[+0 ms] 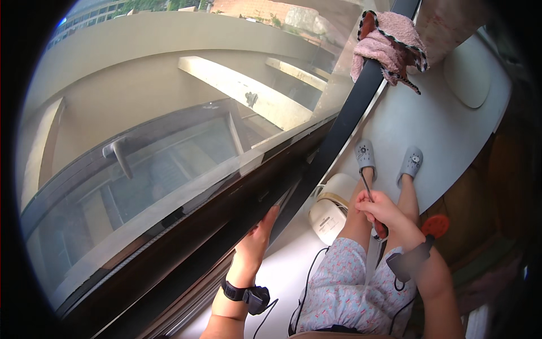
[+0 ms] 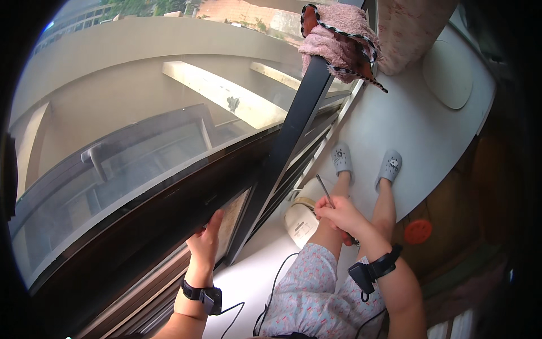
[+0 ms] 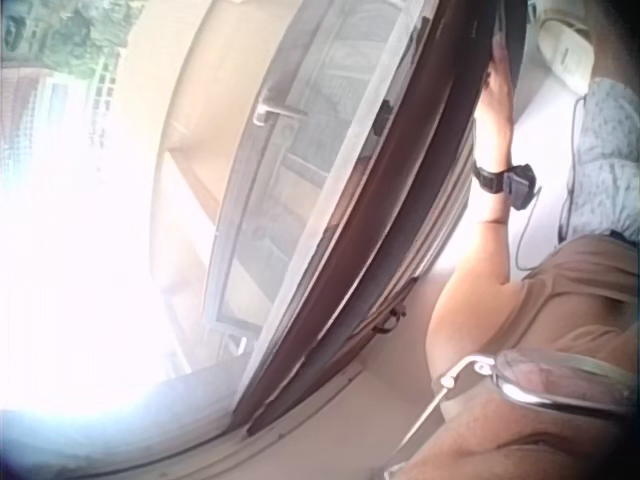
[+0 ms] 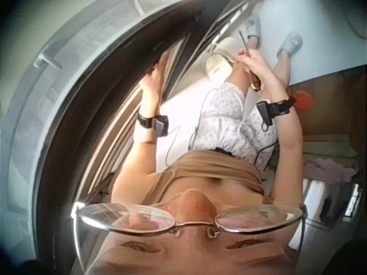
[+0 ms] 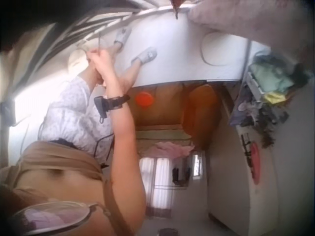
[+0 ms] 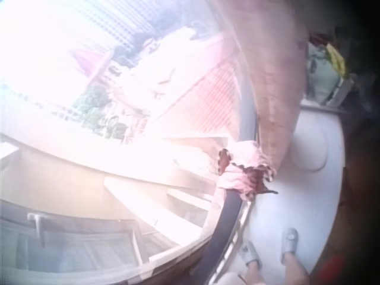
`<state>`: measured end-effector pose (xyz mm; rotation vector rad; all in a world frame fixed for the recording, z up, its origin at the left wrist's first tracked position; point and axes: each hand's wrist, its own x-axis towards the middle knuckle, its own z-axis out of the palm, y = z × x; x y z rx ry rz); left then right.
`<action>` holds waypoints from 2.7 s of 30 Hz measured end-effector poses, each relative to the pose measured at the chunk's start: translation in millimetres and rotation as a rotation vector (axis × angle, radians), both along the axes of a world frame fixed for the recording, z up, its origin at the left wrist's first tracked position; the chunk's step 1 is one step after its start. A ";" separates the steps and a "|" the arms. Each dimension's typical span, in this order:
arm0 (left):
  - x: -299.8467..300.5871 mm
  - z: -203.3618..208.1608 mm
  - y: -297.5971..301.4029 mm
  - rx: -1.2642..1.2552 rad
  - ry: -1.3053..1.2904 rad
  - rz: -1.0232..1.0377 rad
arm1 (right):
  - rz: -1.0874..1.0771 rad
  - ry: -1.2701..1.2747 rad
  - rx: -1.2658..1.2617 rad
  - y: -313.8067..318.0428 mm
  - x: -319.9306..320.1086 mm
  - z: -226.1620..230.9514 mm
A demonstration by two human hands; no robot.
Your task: Using a screwdriver to repair or reinstall a mesh window screen on a frame.
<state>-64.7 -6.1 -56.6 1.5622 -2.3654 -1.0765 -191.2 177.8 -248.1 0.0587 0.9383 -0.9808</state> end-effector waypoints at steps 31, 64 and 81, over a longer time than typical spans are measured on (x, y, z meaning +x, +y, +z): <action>11.0 -3.9 1.1 -0.062 -0.052 -0.045 | 0.130 0.126 -0.039 -21.9 -7.0 -2.7; 62.6 -37.4 -19.0 -0.421 0.066 0.057 | -0.124 0.207 -0.210 6.3 15.2 -91.4; 71.3 -39.8 -31.0 -0.572 0.072 -0.009 | -0.106 -0.153 -0.380 -4.8 -1.4 -113.0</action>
